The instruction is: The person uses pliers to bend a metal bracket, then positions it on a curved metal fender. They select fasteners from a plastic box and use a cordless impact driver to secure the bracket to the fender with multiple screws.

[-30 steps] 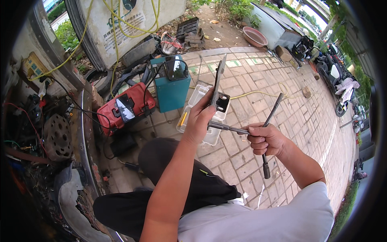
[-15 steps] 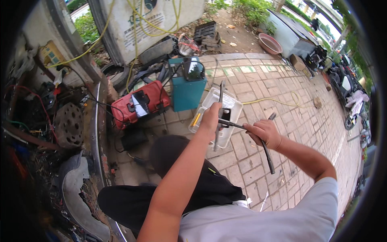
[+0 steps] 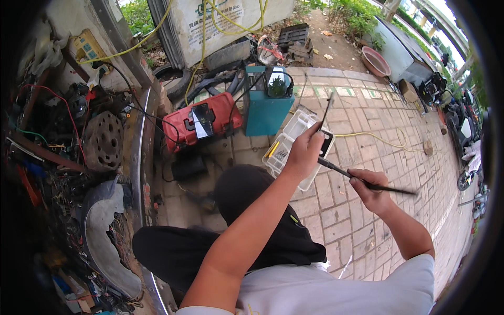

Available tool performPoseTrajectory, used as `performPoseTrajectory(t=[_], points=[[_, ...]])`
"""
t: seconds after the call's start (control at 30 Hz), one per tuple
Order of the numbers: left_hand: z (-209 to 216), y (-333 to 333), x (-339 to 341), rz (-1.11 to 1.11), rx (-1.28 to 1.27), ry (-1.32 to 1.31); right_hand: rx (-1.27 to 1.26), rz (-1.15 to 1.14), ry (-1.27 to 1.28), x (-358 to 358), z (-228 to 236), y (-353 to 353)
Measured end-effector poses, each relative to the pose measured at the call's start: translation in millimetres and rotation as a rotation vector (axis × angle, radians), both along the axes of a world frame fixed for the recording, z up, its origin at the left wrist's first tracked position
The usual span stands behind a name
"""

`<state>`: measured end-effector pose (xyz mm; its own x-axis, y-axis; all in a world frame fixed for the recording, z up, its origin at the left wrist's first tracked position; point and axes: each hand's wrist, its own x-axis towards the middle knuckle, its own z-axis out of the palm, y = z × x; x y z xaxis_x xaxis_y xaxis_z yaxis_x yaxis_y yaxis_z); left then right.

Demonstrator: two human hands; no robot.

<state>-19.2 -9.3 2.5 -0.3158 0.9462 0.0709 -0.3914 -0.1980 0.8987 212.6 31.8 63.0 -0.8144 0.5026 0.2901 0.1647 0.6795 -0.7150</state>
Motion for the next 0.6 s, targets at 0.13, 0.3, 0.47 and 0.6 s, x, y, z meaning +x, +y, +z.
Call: performPoseTrajectory(t=[0.13, 0.3, 0.47, 0.6], points=[[-7, 5, -3, -0.169, -0.484, -0.263, 0.390, 0.076, -0.102, 2, -21, 16], [-9, 9, -1, 0.010, -0.296, -0.616, -0.185, -0.161, 0.159, -23, -47, -22], [4, 3, -5, 0.191, 0.168, -0.054, -1.699, -0.177, 0.272, -14, -21, -25], [15, -8, -8, 0.060, 0.246, 0.302, -1.721, -0.257, -0.006, 11, 15, 7]])
